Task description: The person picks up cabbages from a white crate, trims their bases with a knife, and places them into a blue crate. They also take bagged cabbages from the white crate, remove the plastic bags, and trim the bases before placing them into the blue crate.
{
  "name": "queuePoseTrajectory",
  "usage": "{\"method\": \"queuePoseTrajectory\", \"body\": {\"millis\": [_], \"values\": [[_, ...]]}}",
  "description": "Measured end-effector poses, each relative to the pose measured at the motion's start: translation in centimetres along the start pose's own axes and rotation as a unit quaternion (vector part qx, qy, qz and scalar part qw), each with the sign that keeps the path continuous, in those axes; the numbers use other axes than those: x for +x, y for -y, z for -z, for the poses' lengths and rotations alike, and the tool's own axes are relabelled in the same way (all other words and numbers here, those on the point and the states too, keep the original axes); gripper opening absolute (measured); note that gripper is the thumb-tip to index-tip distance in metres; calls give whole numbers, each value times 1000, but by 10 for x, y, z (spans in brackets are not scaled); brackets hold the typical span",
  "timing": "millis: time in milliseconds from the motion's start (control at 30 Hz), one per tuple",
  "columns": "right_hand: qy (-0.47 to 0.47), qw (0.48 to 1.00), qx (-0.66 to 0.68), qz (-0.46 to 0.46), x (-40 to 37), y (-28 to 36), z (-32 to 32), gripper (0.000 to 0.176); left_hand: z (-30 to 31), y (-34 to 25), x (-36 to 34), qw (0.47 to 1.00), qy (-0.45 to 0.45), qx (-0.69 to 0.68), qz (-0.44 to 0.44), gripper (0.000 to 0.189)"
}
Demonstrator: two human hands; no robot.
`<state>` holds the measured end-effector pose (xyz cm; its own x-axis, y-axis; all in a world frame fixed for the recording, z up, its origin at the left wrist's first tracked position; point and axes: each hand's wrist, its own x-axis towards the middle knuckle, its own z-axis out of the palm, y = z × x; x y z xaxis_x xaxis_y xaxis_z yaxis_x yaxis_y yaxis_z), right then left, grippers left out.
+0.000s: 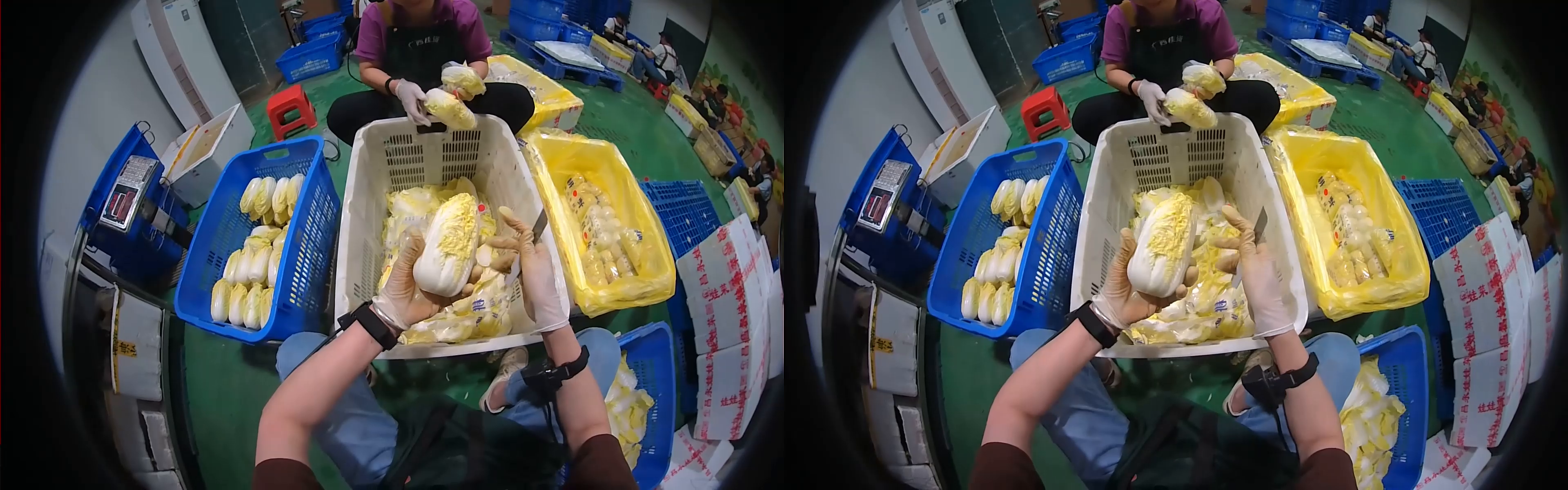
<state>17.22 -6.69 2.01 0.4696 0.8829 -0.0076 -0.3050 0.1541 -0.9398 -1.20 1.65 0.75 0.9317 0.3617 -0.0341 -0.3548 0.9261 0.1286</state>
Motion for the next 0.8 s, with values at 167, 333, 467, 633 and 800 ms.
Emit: {"method": "queuePoseTrajectory", "body": {"millis": [167,333,467,633,800], "values": [[18,994,-28,-102,1,1,6,45,-1,10,3,992,-61,106,38,76],[-20,997,-1,-68,-2,-1,4,32,2,19,8,969,-114,219,-5,66],[-78,997,5,-12,4,-13,12,22,8,21,7,975,-119,186,30,58],[-131,990,-31,47,0,-12,11,18,17,10,12,979,-99,175,18,66],[-58,997,52,23,-11,-7,7,18,14,15,19,975,-145,139,-99,67]]}}
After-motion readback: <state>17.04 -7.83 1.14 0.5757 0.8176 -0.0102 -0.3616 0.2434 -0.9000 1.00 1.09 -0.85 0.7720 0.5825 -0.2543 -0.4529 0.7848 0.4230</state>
